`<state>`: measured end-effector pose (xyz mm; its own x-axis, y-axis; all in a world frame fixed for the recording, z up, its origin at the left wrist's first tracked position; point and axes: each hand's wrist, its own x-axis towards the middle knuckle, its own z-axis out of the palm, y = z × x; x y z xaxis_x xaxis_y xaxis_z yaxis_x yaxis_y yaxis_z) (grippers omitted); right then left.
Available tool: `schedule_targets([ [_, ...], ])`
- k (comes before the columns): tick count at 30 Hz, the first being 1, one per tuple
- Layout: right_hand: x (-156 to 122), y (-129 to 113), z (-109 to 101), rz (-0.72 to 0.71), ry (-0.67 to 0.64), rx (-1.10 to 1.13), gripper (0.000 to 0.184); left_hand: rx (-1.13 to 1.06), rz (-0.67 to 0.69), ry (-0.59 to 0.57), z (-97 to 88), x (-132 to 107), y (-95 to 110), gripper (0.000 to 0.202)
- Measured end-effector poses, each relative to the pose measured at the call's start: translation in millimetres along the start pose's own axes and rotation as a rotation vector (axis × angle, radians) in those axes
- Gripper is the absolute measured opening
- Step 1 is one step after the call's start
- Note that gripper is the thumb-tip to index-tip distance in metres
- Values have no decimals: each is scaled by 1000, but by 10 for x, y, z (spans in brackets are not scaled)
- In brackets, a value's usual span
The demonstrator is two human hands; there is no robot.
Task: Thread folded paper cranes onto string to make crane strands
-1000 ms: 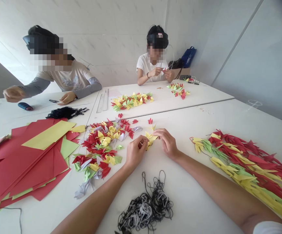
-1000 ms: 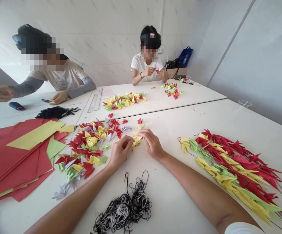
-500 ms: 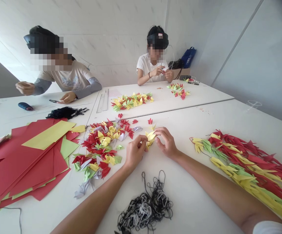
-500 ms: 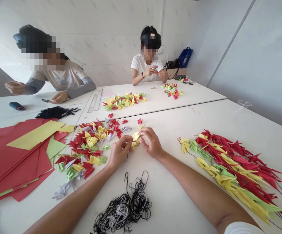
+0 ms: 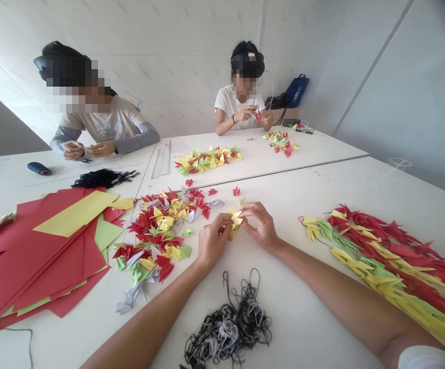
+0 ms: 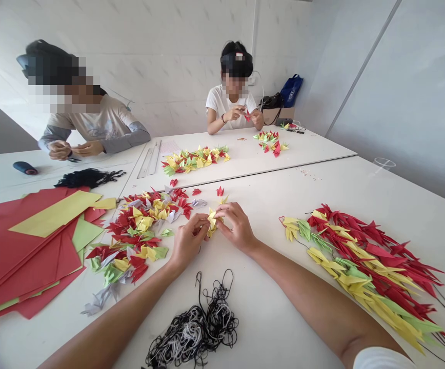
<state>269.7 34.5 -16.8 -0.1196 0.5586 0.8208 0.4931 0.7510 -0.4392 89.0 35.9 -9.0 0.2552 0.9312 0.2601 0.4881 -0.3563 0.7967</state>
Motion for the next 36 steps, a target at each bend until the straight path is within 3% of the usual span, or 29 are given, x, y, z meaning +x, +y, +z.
schedule_targets([
  [5,-5,-25,15,-16,-37,-22,13,96,76,-14,0,-25,9,35],
  [13,8,-83,-2,-37,-29,11,10,132,207,54,-28,-49,64,16],
  [16,52,-153,-23,41,68,69,8,77,252,133,-46,-25,78,13],
  [20,191,-255,-100,260,289,209,9,-17,197,220,-63,23,58,15],
  [23,361,-308,-219,353,407,320,13,-45,137,275,-63,52,12,15],
  [28,669,-348,-535,361,523,471,18,-87,102,291,-45,70,-62,12],
  [36,965,-407,-1137,148,732,311,11,-124,122,251,-48,73,6,11],
])
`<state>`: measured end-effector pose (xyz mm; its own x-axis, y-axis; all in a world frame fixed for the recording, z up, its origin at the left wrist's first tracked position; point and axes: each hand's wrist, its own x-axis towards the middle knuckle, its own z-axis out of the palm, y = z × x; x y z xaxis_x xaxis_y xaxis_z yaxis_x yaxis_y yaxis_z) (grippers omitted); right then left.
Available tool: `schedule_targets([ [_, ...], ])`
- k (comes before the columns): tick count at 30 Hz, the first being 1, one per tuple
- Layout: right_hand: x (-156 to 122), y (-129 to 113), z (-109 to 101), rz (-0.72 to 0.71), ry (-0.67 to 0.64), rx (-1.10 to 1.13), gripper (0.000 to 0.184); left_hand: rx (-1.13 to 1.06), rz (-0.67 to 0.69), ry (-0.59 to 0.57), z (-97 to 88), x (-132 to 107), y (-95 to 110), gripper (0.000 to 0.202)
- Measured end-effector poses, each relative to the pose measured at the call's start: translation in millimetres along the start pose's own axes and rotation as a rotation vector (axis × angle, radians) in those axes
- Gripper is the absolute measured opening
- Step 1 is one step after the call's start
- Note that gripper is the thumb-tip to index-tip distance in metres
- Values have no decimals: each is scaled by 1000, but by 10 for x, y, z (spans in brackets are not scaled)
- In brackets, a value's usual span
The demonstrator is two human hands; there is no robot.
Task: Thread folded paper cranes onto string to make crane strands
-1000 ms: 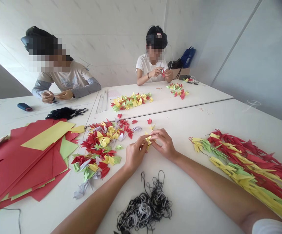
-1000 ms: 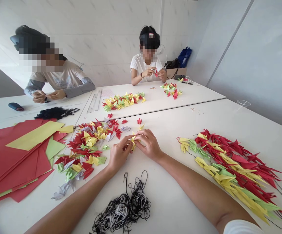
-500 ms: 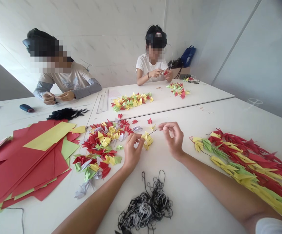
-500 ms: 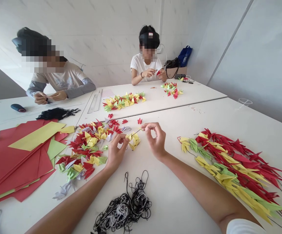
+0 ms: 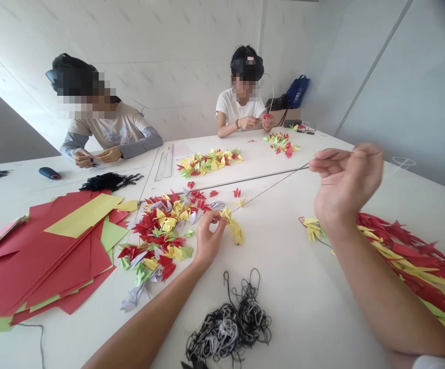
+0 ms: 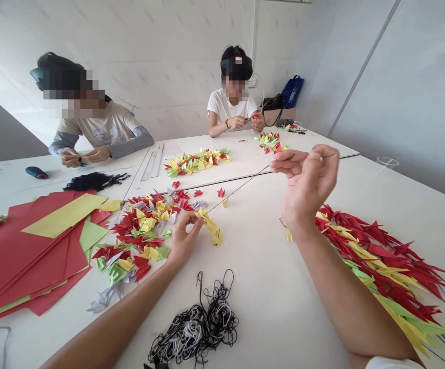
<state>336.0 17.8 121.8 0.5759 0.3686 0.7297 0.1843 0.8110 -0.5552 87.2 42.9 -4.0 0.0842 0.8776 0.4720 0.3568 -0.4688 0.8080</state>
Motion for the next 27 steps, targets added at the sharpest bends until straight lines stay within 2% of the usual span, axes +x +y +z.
schedule_targets([
  [3,107,-81,-47,-81,15,-31,7,6,75,-65,13,5,55,7],
  [8,124,-106,-39,-150,-60,-102,8,64,122,-227,101,137,98,30],
  [12,120,-57,-22,-297,-9,-138,11,414,187,-326,274,412,78,43],
  [15,133,-13,-52,-322,-131,-191,13,727,312,-459,428,619,35,38],
  [18,141,19,-115,-387,-263,-304,10,778,336,-555,527,745,-10,30],
  [21,140,36,-174,-449,-312,-441,7,732,323,-567,533,766,-31,30],
  [24,129,50,-195,-417,-347,-461,6,655,271,-513,466,679,-23,34],
  [27,77,94,-173,-321,-416,-422,4,330,85,-370,364,495,-6,40],
])
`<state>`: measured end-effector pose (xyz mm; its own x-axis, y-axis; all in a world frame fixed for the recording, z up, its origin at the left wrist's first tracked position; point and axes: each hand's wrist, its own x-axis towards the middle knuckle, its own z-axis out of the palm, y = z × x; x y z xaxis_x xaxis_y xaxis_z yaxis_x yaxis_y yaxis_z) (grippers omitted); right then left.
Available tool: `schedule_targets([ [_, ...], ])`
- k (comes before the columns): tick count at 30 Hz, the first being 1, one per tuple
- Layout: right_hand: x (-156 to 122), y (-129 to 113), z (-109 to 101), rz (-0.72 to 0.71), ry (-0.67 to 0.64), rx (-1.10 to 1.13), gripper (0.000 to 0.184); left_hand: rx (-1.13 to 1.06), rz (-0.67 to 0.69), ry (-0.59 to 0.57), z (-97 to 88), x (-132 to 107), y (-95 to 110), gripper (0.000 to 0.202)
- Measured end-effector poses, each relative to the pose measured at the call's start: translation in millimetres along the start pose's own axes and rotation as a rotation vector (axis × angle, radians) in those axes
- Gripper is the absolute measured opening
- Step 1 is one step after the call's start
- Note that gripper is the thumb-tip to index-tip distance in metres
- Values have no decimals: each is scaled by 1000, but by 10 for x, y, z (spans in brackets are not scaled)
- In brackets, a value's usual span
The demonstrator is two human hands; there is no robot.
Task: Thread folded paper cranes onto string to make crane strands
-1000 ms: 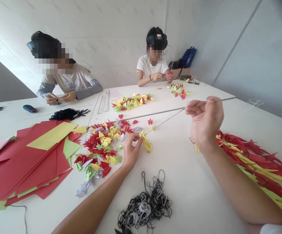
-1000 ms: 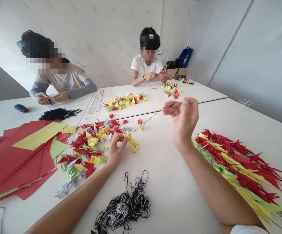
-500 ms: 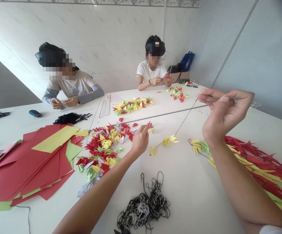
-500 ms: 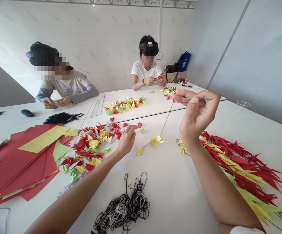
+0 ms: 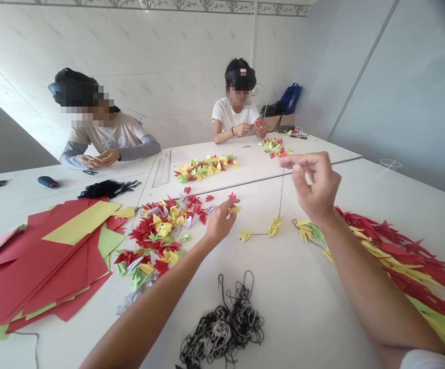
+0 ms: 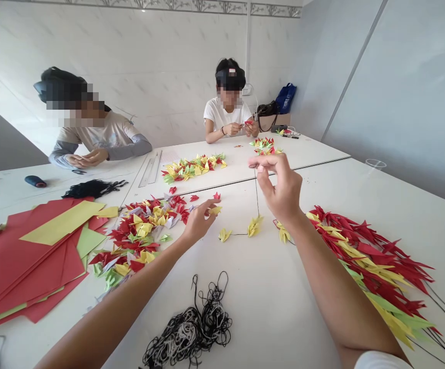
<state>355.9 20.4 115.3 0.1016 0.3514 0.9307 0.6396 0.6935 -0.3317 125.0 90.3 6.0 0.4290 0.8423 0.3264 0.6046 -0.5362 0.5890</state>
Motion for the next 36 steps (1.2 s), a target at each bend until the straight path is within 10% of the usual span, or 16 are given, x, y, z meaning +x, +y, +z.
schedule_targets([
  [4,-219,24,228,135,-170,86,5,-483,-59,143,-18,-321,-9,22],
  [13,-1134,-155,902,409,-579,235,6,-635,-272,297,-82,-526,-161,23],
  [22,-1331,-189,1004,321,-580,93,10,-1037,-376,275,-98,-550,-179,32],
  [36,-1307,-183,1018,264,-553,5,16,-1024,-410,217,-93,-545,-195,33],
])
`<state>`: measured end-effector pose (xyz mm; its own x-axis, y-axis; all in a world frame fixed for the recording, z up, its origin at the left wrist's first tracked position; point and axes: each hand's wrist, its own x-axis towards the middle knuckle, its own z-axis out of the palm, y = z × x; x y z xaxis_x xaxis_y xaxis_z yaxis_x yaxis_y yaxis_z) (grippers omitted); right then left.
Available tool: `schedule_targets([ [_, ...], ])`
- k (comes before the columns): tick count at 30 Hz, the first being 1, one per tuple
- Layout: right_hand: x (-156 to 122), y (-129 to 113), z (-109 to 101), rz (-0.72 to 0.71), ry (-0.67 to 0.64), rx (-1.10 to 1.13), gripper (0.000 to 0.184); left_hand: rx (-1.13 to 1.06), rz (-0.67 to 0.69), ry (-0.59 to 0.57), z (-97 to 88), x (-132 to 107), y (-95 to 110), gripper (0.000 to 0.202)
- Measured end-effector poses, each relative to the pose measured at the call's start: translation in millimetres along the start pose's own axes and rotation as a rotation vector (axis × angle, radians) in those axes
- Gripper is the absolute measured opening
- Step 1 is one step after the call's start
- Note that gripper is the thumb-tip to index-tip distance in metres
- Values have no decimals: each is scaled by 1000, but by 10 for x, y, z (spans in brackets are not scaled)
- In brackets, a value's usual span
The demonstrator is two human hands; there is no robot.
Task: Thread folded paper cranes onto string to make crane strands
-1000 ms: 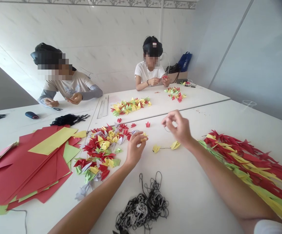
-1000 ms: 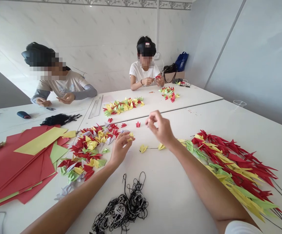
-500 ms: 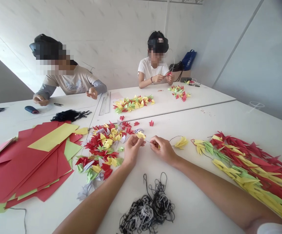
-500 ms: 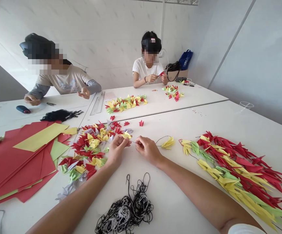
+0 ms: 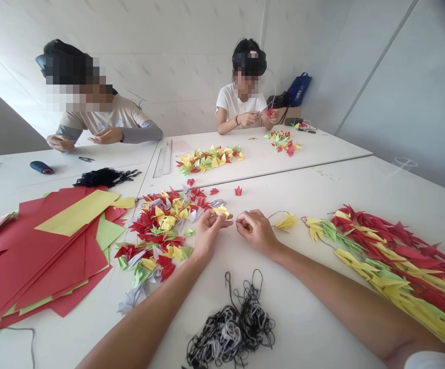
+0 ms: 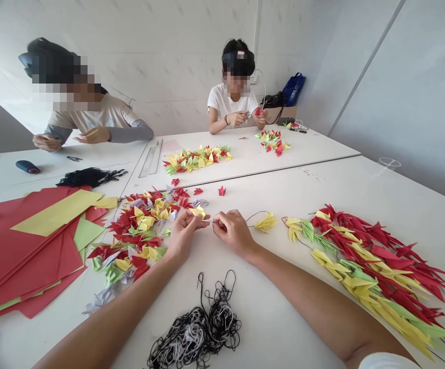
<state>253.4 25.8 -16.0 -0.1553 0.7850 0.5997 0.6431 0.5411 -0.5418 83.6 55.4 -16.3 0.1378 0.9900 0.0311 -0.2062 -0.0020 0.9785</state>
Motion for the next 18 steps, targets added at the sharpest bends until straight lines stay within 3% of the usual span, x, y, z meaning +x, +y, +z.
schedule_targets([
  [7,-15,15,16,19,0,-1,16,48,63,2,39,-23,18,33],
  [14,-7,-4,-16,74,-28,89,12,321,308,-53,101,-112,38,4],
  [18,-13,5,-17,108,-36,126,11,293,379,-24,113,-152,71,9],
])
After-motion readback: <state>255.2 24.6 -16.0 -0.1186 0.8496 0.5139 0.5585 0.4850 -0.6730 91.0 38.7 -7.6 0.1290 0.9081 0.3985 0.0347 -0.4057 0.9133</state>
